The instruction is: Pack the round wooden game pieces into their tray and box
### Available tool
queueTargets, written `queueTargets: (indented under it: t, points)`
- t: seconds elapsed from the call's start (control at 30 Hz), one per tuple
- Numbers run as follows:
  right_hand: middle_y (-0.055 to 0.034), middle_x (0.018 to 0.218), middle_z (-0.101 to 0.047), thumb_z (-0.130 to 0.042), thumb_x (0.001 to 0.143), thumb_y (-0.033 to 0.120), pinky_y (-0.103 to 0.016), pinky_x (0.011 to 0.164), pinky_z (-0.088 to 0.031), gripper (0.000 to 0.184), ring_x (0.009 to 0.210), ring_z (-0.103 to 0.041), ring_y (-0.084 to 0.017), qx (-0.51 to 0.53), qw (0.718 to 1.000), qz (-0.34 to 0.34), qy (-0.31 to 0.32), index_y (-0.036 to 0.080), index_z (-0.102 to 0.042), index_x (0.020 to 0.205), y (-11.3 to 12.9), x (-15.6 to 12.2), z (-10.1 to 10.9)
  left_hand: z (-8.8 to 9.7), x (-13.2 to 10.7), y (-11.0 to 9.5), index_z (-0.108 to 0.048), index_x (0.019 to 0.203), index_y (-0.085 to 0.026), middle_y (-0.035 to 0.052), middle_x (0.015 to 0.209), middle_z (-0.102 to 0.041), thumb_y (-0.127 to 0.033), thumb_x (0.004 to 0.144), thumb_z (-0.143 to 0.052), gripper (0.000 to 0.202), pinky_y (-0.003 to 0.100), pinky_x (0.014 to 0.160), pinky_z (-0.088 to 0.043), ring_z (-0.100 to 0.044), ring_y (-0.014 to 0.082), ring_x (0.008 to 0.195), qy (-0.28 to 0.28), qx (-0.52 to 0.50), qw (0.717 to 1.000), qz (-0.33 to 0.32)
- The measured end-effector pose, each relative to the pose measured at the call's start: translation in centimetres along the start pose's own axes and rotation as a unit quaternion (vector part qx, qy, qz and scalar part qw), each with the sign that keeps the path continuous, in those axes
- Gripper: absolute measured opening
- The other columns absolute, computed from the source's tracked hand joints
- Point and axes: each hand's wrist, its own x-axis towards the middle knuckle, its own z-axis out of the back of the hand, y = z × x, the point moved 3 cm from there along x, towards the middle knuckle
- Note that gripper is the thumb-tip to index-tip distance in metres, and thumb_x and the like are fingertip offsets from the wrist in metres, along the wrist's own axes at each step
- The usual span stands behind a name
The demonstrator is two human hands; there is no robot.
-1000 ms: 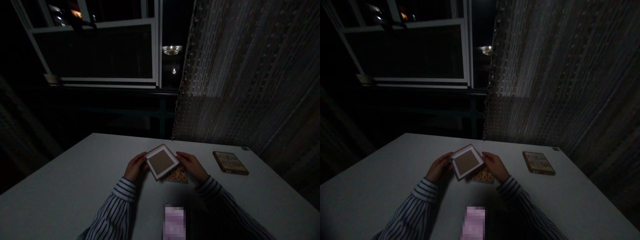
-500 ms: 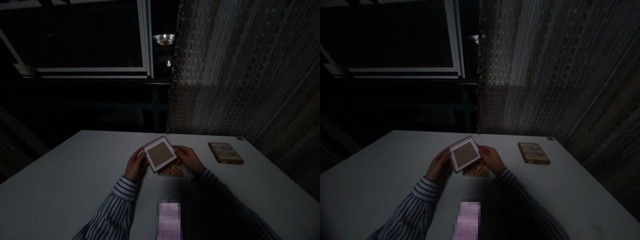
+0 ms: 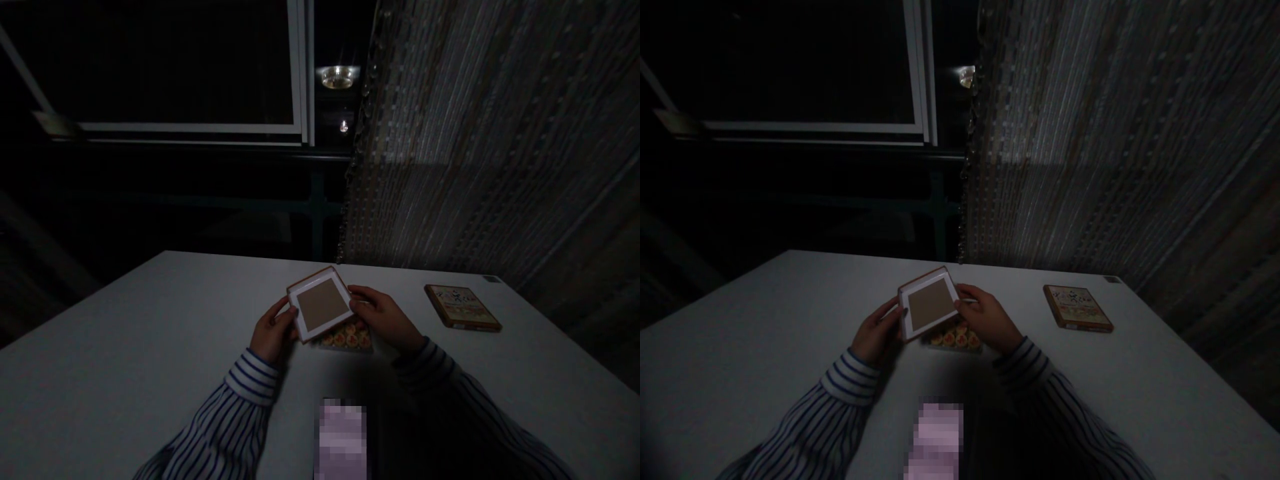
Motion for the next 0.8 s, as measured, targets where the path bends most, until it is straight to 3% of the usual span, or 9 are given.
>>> queueTargets:
  t: [0.13, 0.2, 0.3, 0.4, 0.63, 0.8]
  points:
    - [-0.0064, 0.089, -0.064, -0.051, 0.078, 0.030, -0.030, 0.072, -0.052, 0.048, 0.080, -0.062, -0.016, -0.077, 0.996, 0.038, 0.035, 0.015, -0.039, 0.122, 0.9, -0.4, 0.8, 0.0, 0.2, 0.1, -0.052, 0.111, -0.011, 0.0060, 0.079, -0.068, -0.012, 0.069, -0.062, 0.043, 0.024, 0.060, -0.053, -0.064, 0.0148, 0.067, 0.007, -0.031, 0.999, 0.002]
    - [-0.0097, 0.102, -0.059, -0.054, 0.076, 0.030, -0.032, 0.072, -0.052, 0.052, 0.083, -0.061, -0.017, -0.172, 0.980, 0.094, 0.033, 0.016, -0.038, 0.124, 1.5, -0.6, 1.2, 0.1, 0.4, 0.2, -0.052, 0.111, -0.011, 0.0062, 0.083, -0.068, -0.013, 0.069, -0.062, 0.043, 0.025, 0.063, -0.053, -0.064, 0.0150, 0.071, 0.007, -0.045, 0.999, 0.004]
    - [-0.0124, 0.127, -0.041, -0.058, 0.073, 0.027, -0.037, 0.085, -0.047, 0.055, 0.105, -0.050, -0.021, -0.316, 0.923, 0.219, 0.034, 0.019, -0.039, 0.124, 2.3, -0.9, 1.4, 0.2, 0.5, 0.2, -0.054, 0.109, -0.012, 0.0073, 0.088, -0.068, -0.014, 0.069, -0.062, 0.041, 0.026, 0.066, -0.053, -0.064, 0.0156, 0.074, -0.001, -0.057, 0.998, 0.010]
    - [-0.0126, 0.132, -0.035, -0.057, 0.073, 0.022, -0.038, 0.095, -0.039, 0.055, 0.118, -0.038, -0.023, -0.409, 0.864, 0.290, 0.042, 0.017, -0.039, 0.125, 2.2, -1.0, 1.1, 0.2, 0.5, 0.1, -0.056, 0.107, -0.011, 0.0090, 0.092, -0.067, -0.016, 0.068, -0.063, 0.040, 0.026, 0.068, -0.052, -0.064, 0.0169, 0.078, -0.002, -0.058, 0.998, 0.020]
    - [-0.0145, 0.122, -0.047, -0.053, 0.077, 0.019, -0.038, 0.087, -0.045, 0.036, 0.106, -0.049, -0.023, -0.502, 0.788, 0.357, 0.019, 0.014, -0.052, 0.112, 2.1, -1.4, 0.5, -0.2, 0.2, 0.4, -0.057, 0.109, -0.010, 0.0115, 0.102, -0.064, -0.023, 0.063, -0.068, 0.049, 0.032, 0.081, -0.048, -0.061, 0.0215, 0.090, 0.026, -0.053, 0.997, 0.040]
    - [-0.0132, 0.116, -0.052, -0.049, 0.080, 0.020, -0.037, 0.084, -0.047, 0.030, 0.102, -0.051, -0.021, -0.518, 0.766, 0.380, 0.022, 0.014, -0.053, 0.110, 2.4, -1.5, 0.6, -0.2, 0.3, 0.5, -0.057, 0.108, -0.010, 0.0126, 0.106, -0.062, -0.031, 0.063, -0.068, 0.051, 0.036, 0.085, -0.045, -0.058, 0.0239, 0.095, 0.053, -0.046, 0.997, 0.028]
